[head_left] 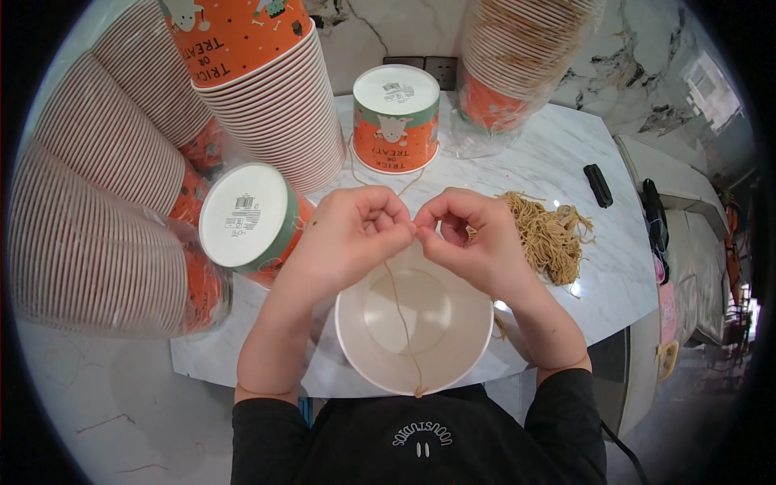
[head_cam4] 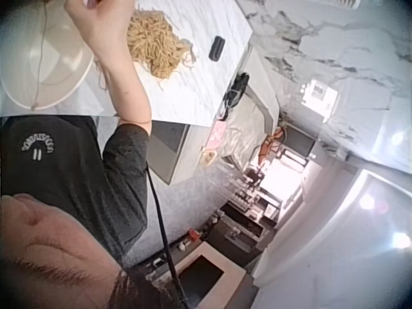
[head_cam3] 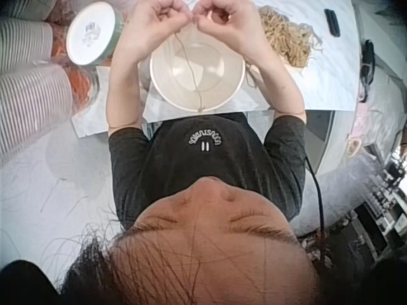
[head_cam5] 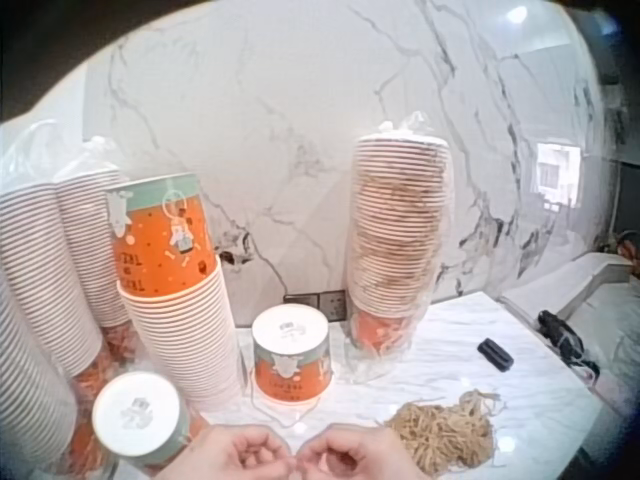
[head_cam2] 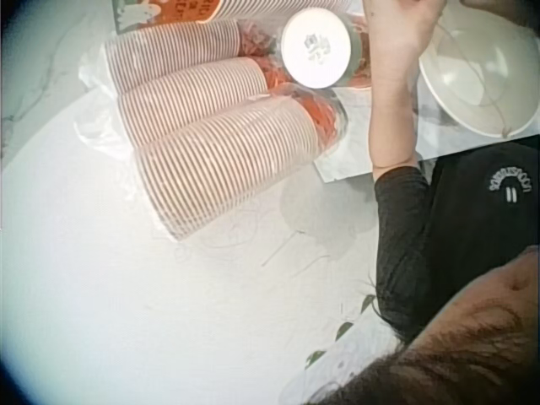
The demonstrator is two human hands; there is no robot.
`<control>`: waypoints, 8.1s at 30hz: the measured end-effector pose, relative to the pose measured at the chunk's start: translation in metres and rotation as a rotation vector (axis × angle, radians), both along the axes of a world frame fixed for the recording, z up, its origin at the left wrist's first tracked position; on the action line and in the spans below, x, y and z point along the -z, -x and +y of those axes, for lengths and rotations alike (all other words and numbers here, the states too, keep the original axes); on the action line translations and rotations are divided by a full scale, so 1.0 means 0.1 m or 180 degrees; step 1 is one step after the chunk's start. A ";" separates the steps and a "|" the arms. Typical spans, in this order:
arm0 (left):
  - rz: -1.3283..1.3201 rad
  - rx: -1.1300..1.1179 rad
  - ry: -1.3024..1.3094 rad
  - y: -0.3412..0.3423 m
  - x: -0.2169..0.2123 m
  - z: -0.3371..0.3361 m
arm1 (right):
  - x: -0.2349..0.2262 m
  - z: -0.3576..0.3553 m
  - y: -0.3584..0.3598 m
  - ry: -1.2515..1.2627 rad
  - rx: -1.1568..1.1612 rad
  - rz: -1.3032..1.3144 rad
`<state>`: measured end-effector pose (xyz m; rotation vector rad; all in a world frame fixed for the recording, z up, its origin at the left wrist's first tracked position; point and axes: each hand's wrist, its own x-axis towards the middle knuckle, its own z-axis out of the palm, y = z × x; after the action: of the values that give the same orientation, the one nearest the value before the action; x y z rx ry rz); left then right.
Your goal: Tying rubber bands around the rims of individual paper bowls from a stack.
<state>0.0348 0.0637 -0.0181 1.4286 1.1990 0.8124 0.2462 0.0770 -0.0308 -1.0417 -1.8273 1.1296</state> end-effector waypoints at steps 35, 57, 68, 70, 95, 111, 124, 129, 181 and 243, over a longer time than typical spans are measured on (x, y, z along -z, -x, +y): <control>-0.0607 0.0355 0.0021 0.09 0.08 0.08 | 0.01 -0.01 0.07 -0.0424 -0.0034 -0.0393; 0.0447 0.0069 -0.0193 0.13 -0.06 0.03 | 0.03 -0.03 0.05 -0.0419 -0.0031 -0.0322; 0.0184 0.0258 -0.0009 0.12 -0.11 0.02 | 0.02 -0.03 0.05 -0.0519 -0.0056 -0.0331; 0.0124 0.0296 -0.0066 0.12 -0.07 0.04 | 0.00 -0.03 0.05 -0.0531 -0.0081 -0.0449; -0.0109 0.0527 -0.0021 0.18 0.00 0.07 | 0.06 -0.02 0.06 -0.0616 -0.0037 -0.0343; -0.0065 0.0267 -0.0015 0.16 -0.07 0.06 | 0.04 -0.03 0.06 -0.0531 -0.0043 -0.0395; 0.0116 0.0305 -0.0174 0.11 -0.05 0.03 | 0.01 -0.04 0.04 -0.0562 -0.0129 -0.0465; 0.0193 0.0143 -0.0133 0.12 -0.07 0.02 | 0.01 -0.06 0.04 -0.0623 -0.0185 -0.0530; 0.1102 0.0188 -0.0558 0.13 -0.22 -0.07 | 0.02 -0.05 0.02 -0.1429 -0.0063 -0.0619; -0.1362 0.0063 -0.1098 -0.01 -0.50 -0.78 | -0.28 -0.22 -0.29 -0.1207 -0.0538 -0.1872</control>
<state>0.0354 -0.0142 0.0320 1.4366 0.7398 1.2824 0.2749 0.0548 -0.0030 -1.0720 -2.5084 0.5469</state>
